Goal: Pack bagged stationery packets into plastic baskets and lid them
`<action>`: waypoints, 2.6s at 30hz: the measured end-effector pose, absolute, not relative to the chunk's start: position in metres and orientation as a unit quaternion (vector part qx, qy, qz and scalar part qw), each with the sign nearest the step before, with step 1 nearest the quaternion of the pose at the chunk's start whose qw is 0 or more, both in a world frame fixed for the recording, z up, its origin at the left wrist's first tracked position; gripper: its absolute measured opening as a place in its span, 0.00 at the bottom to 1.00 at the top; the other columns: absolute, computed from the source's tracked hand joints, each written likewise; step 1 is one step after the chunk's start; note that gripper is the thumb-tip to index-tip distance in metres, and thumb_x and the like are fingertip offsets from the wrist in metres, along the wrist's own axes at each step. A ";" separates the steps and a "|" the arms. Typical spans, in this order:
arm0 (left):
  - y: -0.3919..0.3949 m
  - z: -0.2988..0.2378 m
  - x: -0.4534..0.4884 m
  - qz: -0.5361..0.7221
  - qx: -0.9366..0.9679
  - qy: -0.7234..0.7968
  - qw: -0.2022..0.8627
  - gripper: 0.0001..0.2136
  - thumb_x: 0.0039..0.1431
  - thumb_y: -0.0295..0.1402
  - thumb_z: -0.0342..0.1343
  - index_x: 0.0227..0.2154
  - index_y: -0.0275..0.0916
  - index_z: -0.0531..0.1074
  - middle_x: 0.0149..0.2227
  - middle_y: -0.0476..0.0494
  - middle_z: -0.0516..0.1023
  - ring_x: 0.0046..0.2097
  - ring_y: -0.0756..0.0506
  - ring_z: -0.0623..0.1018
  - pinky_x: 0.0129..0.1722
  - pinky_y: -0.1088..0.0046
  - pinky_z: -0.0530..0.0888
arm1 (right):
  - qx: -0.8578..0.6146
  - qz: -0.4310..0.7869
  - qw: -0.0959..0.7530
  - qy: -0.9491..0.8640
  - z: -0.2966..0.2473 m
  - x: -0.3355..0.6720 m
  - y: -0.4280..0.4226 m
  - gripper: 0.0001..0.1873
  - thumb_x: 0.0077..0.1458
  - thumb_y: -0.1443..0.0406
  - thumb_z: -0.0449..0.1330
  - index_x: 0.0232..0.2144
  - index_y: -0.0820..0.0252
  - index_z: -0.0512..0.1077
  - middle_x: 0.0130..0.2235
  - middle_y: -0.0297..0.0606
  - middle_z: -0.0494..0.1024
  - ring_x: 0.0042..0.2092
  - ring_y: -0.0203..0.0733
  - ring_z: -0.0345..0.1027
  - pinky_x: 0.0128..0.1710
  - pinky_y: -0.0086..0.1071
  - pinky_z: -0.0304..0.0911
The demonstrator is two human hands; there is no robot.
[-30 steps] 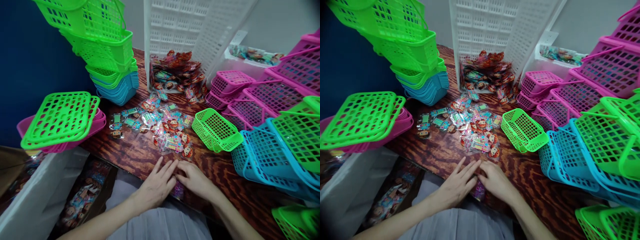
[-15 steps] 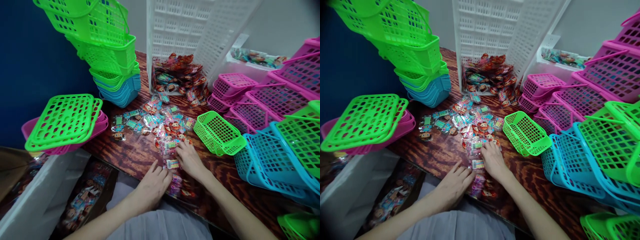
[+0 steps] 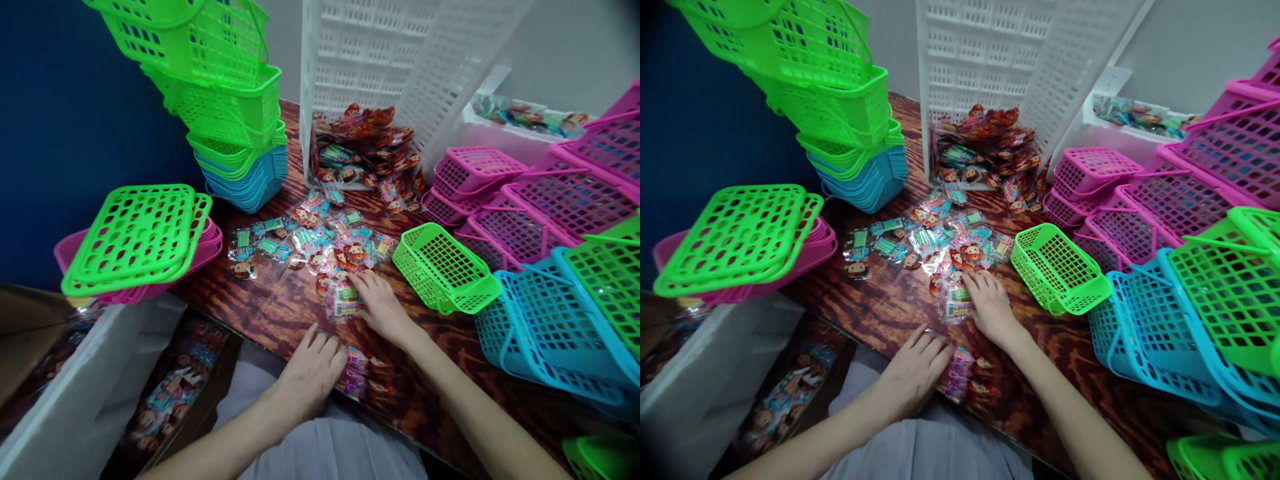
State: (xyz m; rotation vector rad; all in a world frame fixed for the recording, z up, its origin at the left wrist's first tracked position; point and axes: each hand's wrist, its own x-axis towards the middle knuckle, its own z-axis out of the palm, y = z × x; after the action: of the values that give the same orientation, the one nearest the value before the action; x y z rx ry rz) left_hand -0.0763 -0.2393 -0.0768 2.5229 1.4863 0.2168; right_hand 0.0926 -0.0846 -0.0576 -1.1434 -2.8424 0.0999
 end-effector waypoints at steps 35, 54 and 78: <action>-0.250 -0.080 -0.081 0.169 0.840 0.514 0.029 0.18 0.64 0.27 0.50 0.56 0.40 0.66 0.54 0.37 0.68 0.62 0.38 0.62 0.66 0.47 0.54 | -0.381 0.311 0.046 -0.869 -0.038 0.144 -0.172 0.34 0.57 0.75 0.52 0.64 0.51 0.57 0.57 0.44 0.71 0.57 0.48 0.65 0.57 0.45 0.64; -0.214 -0.060 -0.065 0.007 0.854 0.521 -0.006 0.21 0.61 0.29 0.49 0.56 0.28 0.65 0.45 0.36 0.73 0.46 0.39 0.71 0.65 0.47 0.55 | -0.315 0.499 -0.020 -0.807 -0.017 0.084 -0.024 0.13 0.54 0.59 0.61 0.36 0.61 0.80 0.35 0.35 0.81 0.38 0.42 0.73 0.40 0.31 0.65; -0.228 -0.051 -0.108 0.028 0.852 0.511 0.113 0.21 0.62 0.30 0.47 0.57 0.29 0.62 0.53 0.33 0.70 0.52 0.36 0.68 0.56 0.53 0.65 | -0.504 0.292 0.122 -0.803 -0.052 0.051 -0.056 0.16 0.49 0.63 0.63 0.40 0.56 0.65 0.38 0.35 0.75 0.40 0.44 0.68 0.38 0.33 0.59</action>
State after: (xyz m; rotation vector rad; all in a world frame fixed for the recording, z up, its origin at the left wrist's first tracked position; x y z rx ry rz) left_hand -0.1085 -0.2281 -0.0507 2.4991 1.5001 0.0816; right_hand 0.0507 -0.0560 -0.0519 -1.4719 -2.3435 0.8535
